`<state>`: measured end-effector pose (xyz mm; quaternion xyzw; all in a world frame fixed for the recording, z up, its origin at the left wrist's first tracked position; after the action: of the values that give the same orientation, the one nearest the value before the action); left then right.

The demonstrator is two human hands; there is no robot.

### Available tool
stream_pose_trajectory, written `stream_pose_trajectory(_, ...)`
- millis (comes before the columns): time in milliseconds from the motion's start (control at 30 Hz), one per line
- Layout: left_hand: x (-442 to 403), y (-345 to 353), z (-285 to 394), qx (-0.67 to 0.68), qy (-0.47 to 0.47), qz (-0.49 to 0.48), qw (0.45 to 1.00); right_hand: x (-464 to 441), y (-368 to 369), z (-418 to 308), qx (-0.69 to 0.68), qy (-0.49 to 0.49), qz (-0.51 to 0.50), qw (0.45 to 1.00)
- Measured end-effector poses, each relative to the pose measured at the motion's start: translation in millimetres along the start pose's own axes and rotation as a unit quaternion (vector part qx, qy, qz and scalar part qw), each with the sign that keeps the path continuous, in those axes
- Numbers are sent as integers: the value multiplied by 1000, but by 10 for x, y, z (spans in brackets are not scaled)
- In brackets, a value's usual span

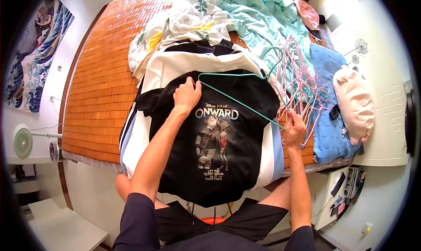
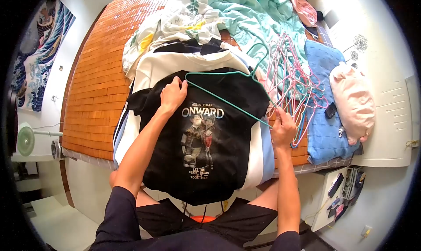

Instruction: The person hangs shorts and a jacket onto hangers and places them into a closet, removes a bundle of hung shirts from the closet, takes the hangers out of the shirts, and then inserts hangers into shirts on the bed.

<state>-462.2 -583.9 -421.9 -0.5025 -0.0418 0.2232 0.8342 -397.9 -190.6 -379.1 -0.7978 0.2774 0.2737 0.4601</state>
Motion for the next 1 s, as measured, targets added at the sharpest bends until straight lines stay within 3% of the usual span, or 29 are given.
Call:
stream_pose_trajectory(167, 116, -56, -150, 62, -46, 61, 995, -76, -12, -83, -58, -18, 5, 998)
stream_pose_trajectory(233, 211, -124, -145, 134, 57, 171, 975, -138, -24, -204, -127, -16, -9, 992)
stream_pose_trajectory(267, 226, -122, -165, 135, 54, 172, 974, -174, -33, -250, -127, -19, -11, 992)
stream_pose_trajectory(333, 255, -166, -252, 267, 5, 216, 939, -228, -26, -344, -154, -31, -30, 987)
stream_pose_trajectory(367, 256, -211, -259, 264, 26, 241, 933, -264, -13, -393, -173, -46, -36, 983)
stream_pose_trajectory(467, 220, -248, -324, 370, -42, 182, 910, -326, 16, -549, -228, -23, -87, 969)
stream_pose_trajectory(500, 211, -231, -313, 480, -87, 157, 859, -333, 36, -596, -232, -14, -103, 967)
stream_pose_trajectory(567, 167, -315, -348, 484, -108, 115, 861, -347, 97, -674, -243, -16, -121, 962)
stream_pose_trajectory(600, 197, -325, -367, 484, -129, 68, 863, -316, 115, -681, -252, -10, -141, 957)
stream_pose_trajectory(800, 347, -703, -388, 343, -60, 48, 936, -259, 117, -682, -256, 60, -178, 948)
stream_pose_trajectory(867, 391, -897, -335, 139, 99, 150, 974, -243, 132, -653, -288, 109, -173, 936)
stream_pose_trajectory(933, 431, -1007, -300, 106, 105, 145, 978, -256, 104, -672, -284, 112, -177, 936)
stream_pose_trajectory(1000, 536, -1193, -159, 24, 252, 278, 927, -261, 105, -711, -294, 102, -181, 933)
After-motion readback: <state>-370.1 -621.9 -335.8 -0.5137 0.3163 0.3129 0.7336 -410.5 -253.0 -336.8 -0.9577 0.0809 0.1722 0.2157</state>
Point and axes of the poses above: each hand's wrist, its own x-axis away from the middle knuckle, its own y-axis out of the palm, z = x × y, the point moved 4 cm from there along -x, towards the middle knuckle, and after that the axes turned 14 degrees about z, right-handed, at the moved point
